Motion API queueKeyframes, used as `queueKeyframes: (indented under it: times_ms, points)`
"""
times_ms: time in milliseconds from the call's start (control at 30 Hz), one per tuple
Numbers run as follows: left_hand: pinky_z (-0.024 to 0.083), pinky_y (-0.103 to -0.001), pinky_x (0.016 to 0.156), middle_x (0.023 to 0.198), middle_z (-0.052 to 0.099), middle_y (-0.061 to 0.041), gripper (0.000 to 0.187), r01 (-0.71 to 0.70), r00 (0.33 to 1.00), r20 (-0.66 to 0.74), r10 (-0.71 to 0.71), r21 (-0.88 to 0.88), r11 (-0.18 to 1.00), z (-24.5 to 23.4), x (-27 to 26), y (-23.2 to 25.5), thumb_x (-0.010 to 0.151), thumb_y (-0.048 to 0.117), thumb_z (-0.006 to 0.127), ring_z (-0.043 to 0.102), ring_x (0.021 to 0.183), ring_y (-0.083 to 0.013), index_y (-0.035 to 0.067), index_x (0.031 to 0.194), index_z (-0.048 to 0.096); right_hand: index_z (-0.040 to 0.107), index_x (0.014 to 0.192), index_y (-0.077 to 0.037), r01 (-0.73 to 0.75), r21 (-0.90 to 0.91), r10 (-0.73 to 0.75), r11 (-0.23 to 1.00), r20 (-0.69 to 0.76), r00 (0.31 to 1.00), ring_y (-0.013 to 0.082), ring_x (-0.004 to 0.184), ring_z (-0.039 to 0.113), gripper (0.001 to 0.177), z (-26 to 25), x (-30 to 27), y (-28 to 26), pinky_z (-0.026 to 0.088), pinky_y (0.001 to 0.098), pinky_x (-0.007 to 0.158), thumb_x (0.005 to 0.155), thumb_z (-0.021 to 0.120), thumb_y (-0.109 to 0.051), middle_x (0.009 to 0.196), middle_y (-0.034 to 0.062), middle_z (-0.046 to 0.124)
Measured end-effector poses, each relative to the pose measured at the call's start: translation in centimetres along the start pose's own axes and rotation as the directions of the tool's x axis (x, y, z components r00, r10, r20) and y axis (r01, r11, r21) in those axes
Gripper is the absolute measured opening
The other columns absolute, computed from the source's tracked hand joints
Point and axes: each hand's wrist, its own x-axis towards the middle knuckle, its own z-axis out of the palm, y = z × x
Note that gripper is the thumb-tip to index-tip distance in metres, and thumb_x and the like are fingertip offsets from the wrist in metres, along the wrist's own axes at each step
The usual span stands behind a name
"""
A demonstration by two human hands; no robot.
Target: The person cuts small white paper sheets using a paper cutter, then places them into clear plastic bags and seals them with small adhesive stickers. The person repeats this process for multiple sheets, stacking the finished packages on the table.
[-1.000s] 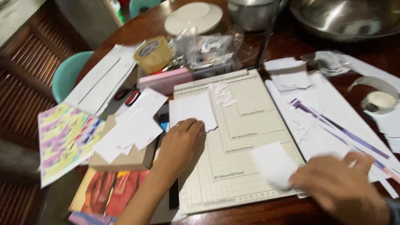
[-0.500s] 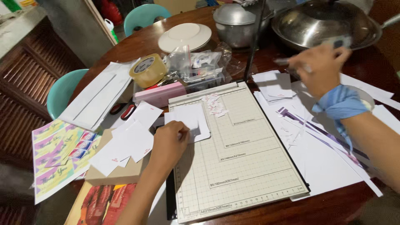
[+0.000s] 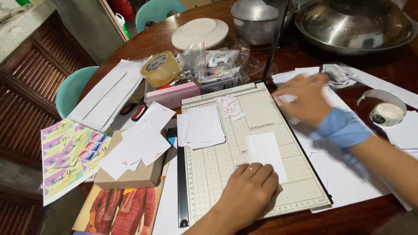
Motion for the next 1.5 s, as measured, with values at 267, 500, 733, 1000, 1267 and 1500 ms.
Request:
queueKeyframes:
  times_ms: [267, 500, 733, 1000, 1267, 1500]
  points:
    - [0.048, -0.050, 0.097, 0.111, 0.071, -0.010, 0.015, 0.034, 0.982, -0.186, -0.032, 0.003, 0.999, -4.0, -0.1, 0.0, 0.089, 0.013, 0.073, 0.067, 0.107, -0.0253, 0.006, 0.102, 0.069, 0.082, 0.087, -0.018, -0.133, 0.080, 0.111, 0.988, 0.239, 0.965, 0.0239, 0.101, 0.060, 0.019, 5.0, 4.8, -11.0, 0.028, 0.0477, 0.089, 0.084, 0.075, -0.035, 0.089, 0.0025, 0.074]
    - [0.056, -0.036, 0.087, 0.101, 0.078, -0.008, 0.013, 0.328, 0.878, -0.250, -0.408, -0.304, 0.894, -6.1, -0.1, -5.6, 0.094, 0.013, 0.068, 0.073, 0.092, -0.0207, 0.006, 0.103, 0.075, 0.079, 0.090, -0.014, -0.176, 0.098, 0.144, 0.979, 0.266, 0.953, 0.0249, 0.094, 0.065, 0.018, 4.2, 5.2, -10.1, 0.032, 0.0492, 0.089, 0.091, 0.070, -0.030, 0.092, 0.0058, 0.076]
    - [0.057, -0.025, 0.071, 0.092, 0.077, -0.006, 0.020, 0.415, 0.658, 0.214, -0.722, -0.903, 0.110, -5.0, 3.6, -7.0, 0.095, 0.017, 0.069, 0.068, 0.077, -0.0100, 0.003, 0.105, 0.078, 0.069, 0.108, -0.004, -0.191, 0.635, 0.161, 0.748, 0.105, 0.981, 0.0148, 0.091, 0.066, 0.022, -1.8, 1.7, -13.0, 0.053, 0.0284, 0.079, 0.100, 0.062, -0.024, 0.099, 0.0054, 0.072]
    - [0.057, -0.024, 0.063, 0.084, 0.071, -0.005, 0.014, 0.411, 0.612, 0.100, -0.784, -0.888, 0.207, -3.4, 7.0, -7.2, 0.090, 0.014, 0.074, 0.069, 0.070, -0.0106, 0.001, 0.095, 0.072, 0.073, 0.109, -0.006, -0.391, 0.596, 0.362, 0.701, 0.175, 0.916, 0.0080, 0.080, 0.061, 0.021, -3.3, 0.8, -14.0, 0.050, 0.0248, 0.071, 0.096, 0.068, -0.022, 0.095, 0.0016, 0.075]
    - [0.057, -0.024, 0.068, 0.081, 0.072, -0.005, 0.017, 0.358, 0.676, 0.040, -0.736, -0.890, 0.281, -2.5, 6.6, -9.4, 0.095, 0.013, 0.069, 0.068, 0.073, -0.0104, -0.003, 0.099, 0.072, 0.076, 0.114, -0.005, -0.402, 0.629, 0.323, 0.665, 0.243, 0.915, 0.0038, 0.073, 0.065, 0.029, -2.4, 1.9, -12.7, 0.054, 0.0208, 0.064, 0.091, 0.073, -0.023, 0.090, -0.0001, 0.076]
    - [0.060, -0.025, 0.065, 0.083, 0.072, -0.006, 0.018, 0.415, 0.612, 0.059, -0.789, -0.873, 0.257, -2.4, 6.9, -8.7, 0.089, 0.014, 0.075, 0.072, 0.071, -0.0119, -0.003, 0.096, 0.070, 0.075, 0.113, 0.000, -0.455, 0.724, 0.401, 0.518, 0.264, 0.877, 0.0061, 0.075, 0.060, 0.028, -1.4, 1.7, -12.1, 0.047, 0.0215, 0.062, 0.090, 0.077, -0.017, 0.093, 0.0041, 0.073]
